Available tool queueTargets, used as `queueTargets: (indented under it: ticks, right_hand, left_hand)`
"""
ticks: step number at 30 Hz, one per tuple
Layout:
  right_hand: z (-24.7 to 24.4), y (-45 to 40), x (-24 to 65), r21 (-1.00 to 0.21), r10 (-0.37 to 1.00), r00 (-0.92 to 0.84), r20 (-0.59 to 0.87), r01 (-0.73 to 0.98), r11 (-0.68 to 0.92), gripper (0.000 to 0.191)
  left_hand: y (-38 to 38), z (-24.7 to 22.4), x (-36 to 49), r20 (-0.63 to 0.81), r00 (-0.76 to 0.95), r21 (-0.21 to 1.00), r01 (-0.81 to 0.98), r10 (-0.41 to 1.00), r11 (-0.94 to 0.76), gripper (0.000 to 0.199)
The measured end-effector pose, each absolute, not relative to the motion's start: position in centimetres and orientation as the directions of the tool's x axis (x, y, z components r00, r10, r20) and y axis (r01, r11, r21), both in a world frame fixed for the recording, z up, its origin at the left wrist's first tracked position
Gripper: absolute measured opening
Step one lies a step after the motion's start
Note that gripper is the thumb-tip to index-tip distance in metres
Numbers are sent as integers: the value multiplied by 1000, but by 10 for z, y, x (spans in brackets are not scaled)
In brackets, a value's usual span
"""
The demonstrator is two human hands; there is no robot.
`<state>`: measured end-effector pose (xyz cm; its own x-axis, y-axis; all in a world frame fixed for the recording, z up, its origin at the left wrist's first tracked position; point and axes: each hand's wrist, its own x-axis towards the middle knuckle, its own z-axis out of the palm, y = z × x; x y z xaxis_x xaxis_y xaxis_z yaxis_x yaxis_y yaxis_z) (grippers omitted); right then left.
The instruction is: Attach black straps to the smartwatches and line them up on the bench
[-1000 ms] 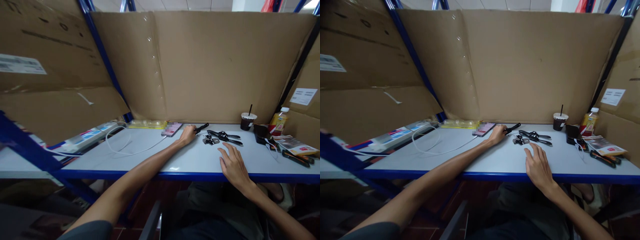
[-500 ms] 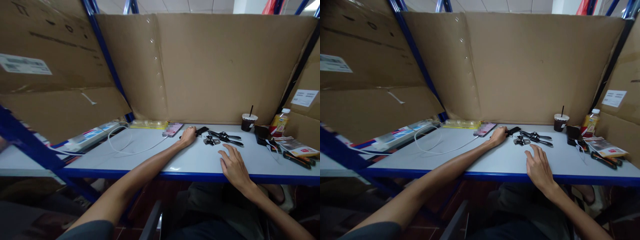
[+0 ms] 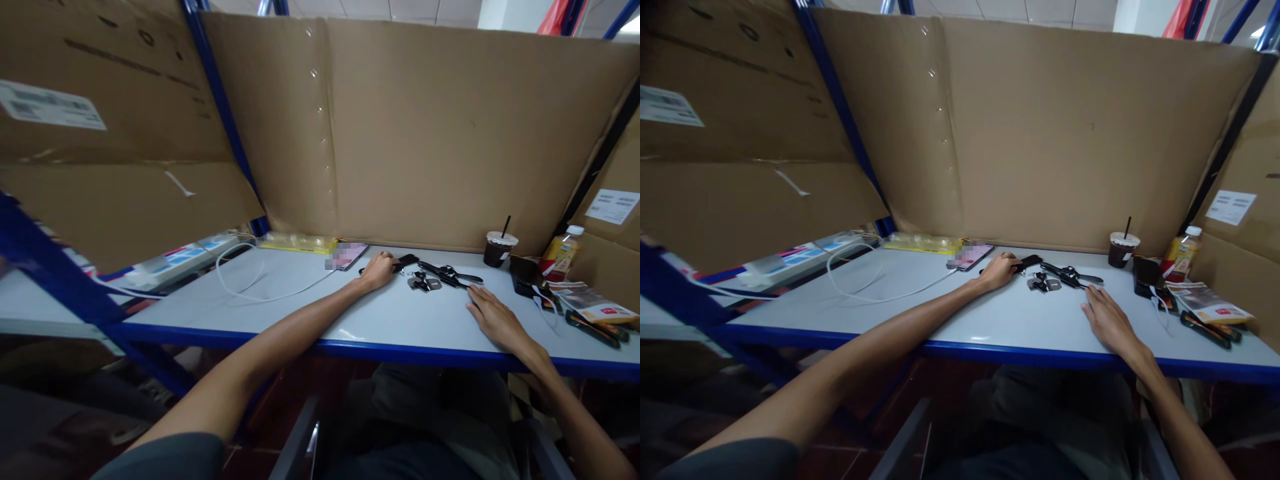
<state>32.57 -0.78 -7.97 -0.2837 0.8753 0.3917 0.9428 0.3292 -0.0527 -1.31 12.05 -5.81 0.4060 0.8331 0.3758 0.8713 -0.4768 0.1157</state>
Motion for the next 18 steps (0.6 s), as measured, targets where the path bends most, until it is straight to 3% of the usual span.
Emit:
queueTargets:
  ticks: [4,8,13,18]
  right_hand:
    - [-68,-17,325,14,855,-309,418,943,333,39]
    - [-50,-31,319,38,874,-223,433,973,229,29]
    - [-41,-42,333,99,903,-190,385,981,164,31]
    - [-31,-52,351,60,929,-250,274,968,243,29]
  left_hand:
    - [120,-57,-16,382,415,125,862,826,-491,42]
    - [120,-55,-19,371,390,162,866,843,-472,42]
    - [121,-53,-21,373,364,200,867,854,-457,41]
    - [118,-49,-21,366,364,168,879,856,-446,42]
